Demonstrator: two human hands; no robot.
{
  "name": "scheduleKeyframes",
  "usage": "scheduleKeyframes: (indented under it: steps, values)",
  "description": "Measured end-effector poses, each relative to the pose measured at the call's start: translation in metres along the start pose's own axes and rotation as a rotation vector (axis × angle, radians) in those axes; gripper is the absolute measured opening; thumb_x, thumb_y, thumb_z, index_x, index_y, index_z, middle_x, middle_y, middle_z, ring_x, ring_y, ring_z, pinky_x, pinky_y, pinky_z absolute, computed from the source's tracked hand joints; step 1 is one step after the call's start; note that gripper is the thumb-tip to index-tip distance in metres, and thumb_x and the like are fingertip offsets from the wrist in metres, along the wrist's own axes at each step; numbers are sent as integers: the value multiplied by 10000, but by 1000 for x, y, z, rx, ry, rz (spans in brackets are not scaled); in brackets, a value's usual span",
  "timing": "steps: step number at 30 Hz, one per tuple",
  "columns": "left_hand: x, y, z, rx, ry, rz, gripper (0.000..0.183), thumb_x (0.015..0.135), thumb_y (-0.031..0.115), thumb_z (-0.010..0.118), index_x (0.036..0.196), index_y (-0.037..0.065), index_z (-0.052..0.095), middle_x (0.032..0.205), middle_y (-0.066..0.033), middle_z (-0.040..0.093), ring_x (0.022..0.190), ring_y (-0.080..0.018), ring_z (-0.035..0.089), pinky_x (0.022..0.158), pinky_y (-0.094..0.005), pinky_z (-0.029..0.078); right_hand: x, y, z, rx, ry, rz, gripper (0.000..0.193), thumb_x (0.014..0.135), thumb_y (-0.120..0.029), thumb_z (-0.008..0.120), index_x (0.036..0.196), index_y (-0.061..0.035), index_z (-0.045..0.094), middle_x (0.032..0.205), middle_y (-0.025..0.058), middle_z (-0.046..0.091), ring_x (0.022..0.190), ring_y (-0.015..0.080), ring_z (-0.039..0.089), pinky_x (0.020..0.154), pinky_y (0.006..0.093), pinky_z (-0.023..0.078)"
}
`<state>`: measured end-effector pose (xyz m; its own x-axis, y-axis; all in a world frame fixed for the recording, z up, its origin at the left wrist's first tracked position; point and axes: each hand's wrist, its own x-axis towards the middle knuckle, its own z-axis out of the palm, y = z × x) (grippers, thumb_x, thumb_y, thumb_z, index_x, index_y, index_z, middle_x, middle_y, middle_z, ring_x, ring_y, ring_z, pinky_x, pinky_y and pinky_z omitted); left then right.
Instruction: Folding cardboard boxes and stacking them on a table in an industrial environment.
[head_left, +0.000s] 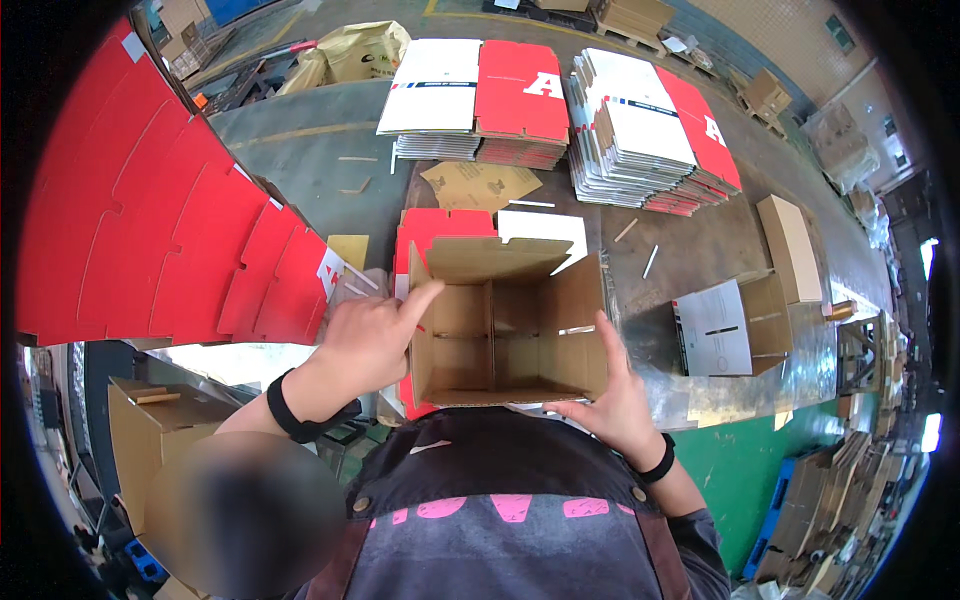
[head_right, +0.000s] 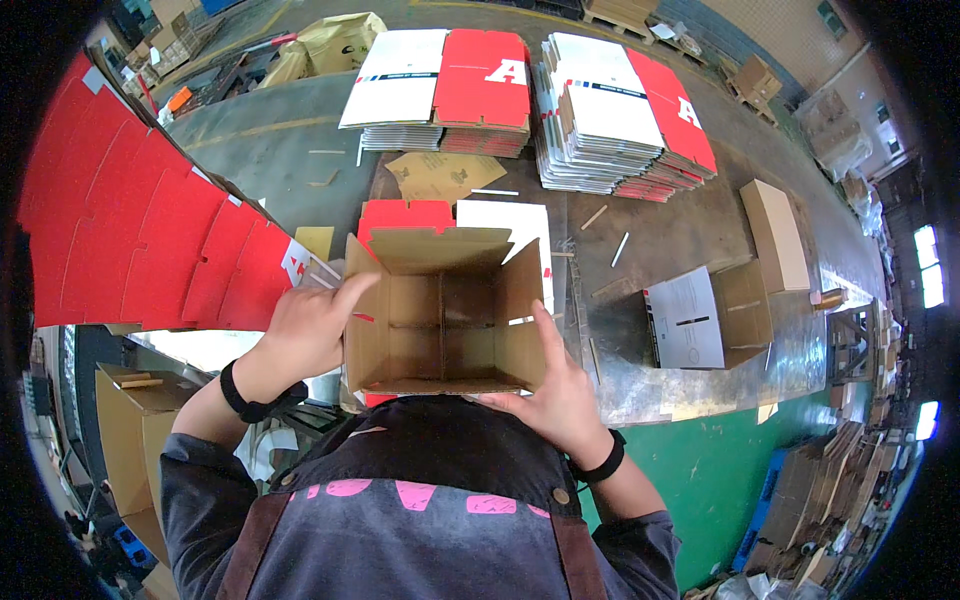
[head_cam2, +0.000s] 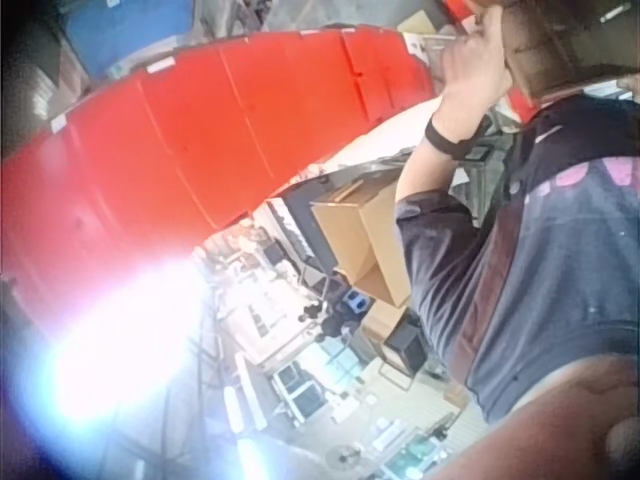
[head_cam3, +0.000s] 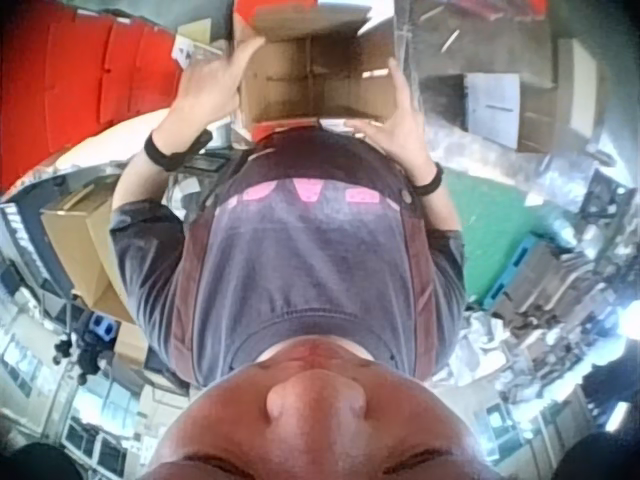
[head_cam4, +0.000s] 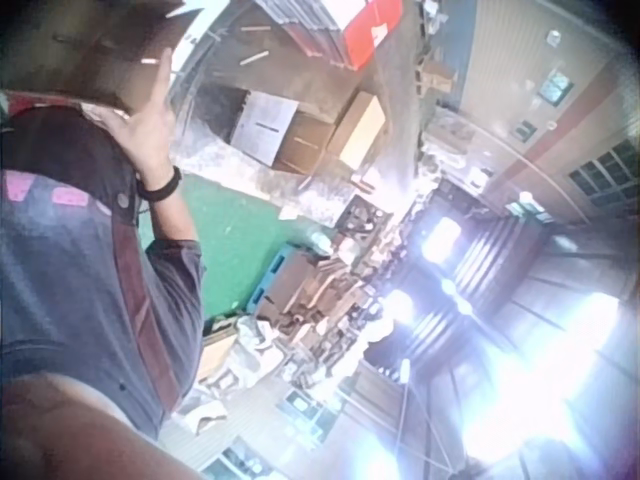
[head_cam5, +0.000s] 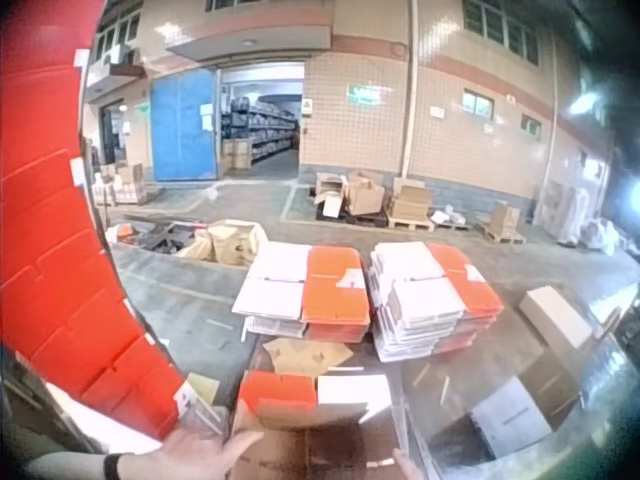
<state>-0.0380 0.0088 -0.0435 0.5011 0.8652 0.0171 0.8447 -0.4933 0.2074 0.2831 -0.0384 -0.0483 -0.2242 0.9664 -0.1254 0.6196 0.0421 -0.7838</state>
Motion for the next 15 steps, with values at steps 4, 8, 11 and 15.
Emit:
scheduleKeyframes:
  steps: [4,8,11,15]
  values:
    - [-6,2,-6,27,59,-114,737,739,62,639,1427,41,375,772,-163,643,705,-354,645,618,-459,490,3,-15,-18,-86,-121,187,1190,592,-387,903,1528,-66,242,1441,286,417,1358,384,425,1056,476,393]
    - [-27,-15,-6,50,155,-203,697,759,41,593,1423,22,379,872,-184,645,754,-352,653,649,-450,514,14,-47,-16,-639,51,-442,1092,584,-346,879,1495,-91,334,1393,196,492,1356,284,435,1095,541,305]
    - [-40,-34,26,74,-34,-279,669,789,93,615,1415,18,392,1141,-220,588,839,-339,658,693,-442,544,22,-66,11,-575,-223,-763,719,731,-194,768,1384,-111,478,1225,105,626,1150,276,606,1011,455,449]
    - [-88,-70,32,-259,-123,-114,576,896,305,645,1388,78,452,1383,-178,503,1212,-381,525,999,-437,449,60,-78,-17,-479,-246,-701,288,797,-153,727,1073,-93,673,890,143,699,718,344,674,612,424,548]
